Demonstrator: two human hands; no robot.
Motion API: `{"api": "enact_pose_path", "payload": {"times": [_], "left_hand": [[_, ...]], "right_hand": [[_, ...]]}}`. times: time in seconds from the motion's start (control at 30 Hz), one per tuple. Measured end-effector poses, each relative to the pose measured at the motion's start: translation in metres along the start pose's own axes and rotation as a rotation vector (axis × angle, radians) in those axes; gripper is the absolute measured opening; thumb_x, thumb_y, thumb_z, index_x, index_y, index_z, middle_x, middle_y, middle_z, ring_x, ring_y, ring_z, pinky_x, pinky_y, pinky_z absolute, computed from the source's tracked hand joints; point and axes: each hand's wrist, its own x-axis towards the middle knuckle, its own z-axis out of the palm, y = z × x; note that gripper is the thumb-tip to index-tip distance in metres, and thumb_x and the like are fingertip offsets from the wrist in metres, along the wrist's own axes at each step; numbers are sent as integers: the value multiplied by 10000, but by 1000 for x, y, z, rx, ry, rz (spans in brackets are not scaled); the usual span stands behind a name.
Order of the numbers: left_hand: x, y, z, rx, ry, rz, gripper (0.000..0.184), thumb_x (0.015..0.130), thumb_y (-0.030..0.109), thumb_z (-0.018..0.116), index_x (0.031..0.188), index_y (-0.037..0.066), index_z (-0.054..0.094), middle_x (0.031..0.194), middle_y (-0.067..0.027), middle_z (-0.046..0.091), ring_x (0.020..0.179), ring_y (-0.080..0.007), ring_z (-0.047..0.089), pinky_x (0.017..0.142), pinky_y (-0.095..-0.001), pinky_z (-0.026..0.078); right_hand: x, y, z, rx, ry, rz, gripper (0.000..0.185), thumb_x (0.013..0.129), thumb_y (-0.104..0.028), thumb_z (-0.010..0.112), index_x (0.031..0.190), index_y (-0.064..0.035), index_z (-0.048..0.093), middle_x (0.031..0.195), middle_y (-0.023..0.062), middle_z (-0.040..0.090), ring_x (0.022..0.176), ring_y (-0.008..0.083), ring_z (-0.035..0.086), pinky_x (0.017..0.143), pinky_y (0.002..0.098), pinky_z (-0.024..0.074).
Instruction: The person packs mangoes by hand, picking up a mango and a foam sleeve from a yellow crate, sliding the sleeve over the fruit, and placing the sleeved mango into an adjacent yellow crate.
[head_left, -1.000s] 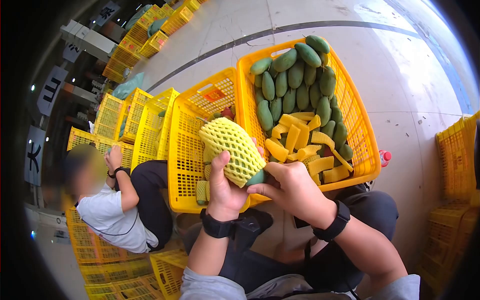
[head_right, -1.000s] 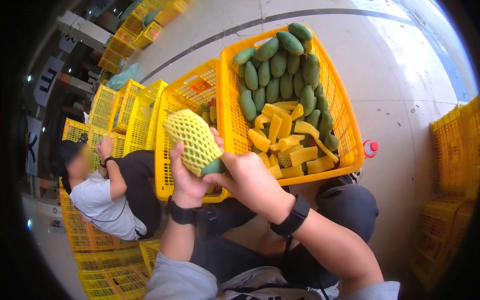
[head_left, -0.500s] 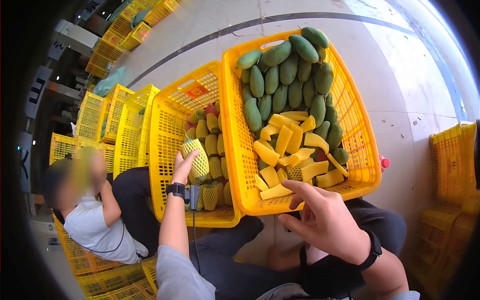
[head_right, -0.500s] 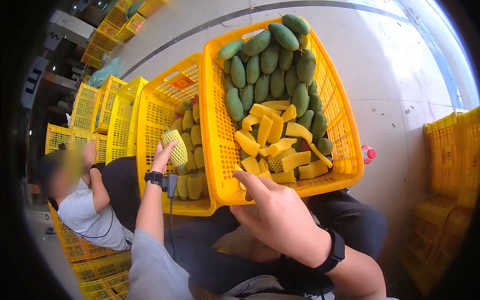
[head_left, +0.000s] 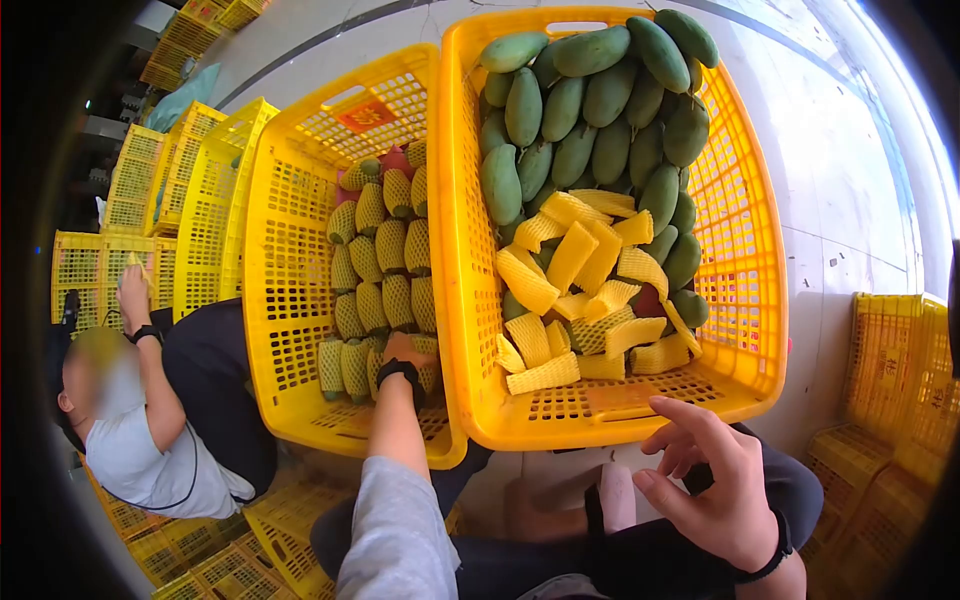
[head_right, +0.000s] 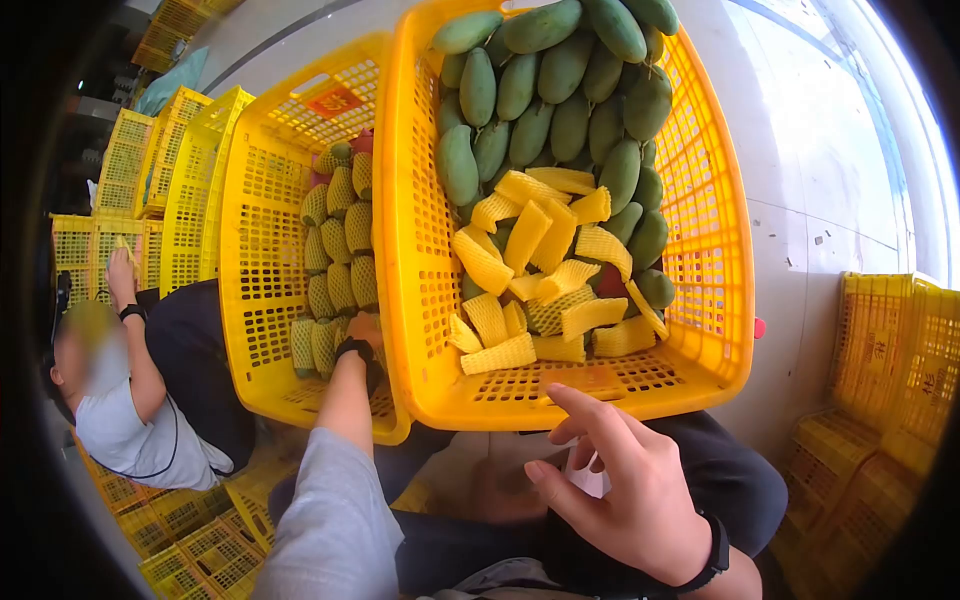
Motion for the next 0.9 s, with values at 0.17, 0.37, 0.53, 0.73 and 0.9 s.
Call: {"api": "enact_pose_path", "payload": {"times": [0.17,0.37,0.53,0.73,0.9], "left_hand": [[32,-17,18,-119,-155,41,1106,504,514,742,1308,-35,216,1294,-204,344,1083,-338,451,843,-392,452],[28,-14,13,-243,-399,99,1041,619,608,614,1326,-20,177,1357,-208,230,1189,-324,356,910,-399,396],[59,-44,20,-355,-296,74,886,759,597,447,1344,9,136,1319,-220,307,1139,-306,425,834,-388,430],[-47,-11,-109,-536,694,309,457,850,307,470,1165,-21,420,1129,-195,510,1049,-290,497,883,-365,381],[-170,97,-153,-754,955,958,229,836,134,514,1014,-11,512,981,-104,574,900,-175,553,795,-290,428]], "right_hand": [[2,2,3,-7,13,-26,467,676,-62,674,1095,13,480,757,69,576,548,138,544,525,226,451],[4,2,4,-13,16,-29,450,678,-64,672,1080,14,486,754,74,570,555,146,544,528,233,451],[12,1,3,-1,74,-43,288,723,-94,630,953,31,512,732,109,558,557,210,548,513,276,445],[3,15,10,-247,-55,-128,205,716,-147,621,778,16,514,716,150,567,633,288,577,561,333,471],[-12,16,25,-268,-116,-257,239,759,-223,551,675,-5,499,581,158,536,562,327,556,530,396,467]]}}
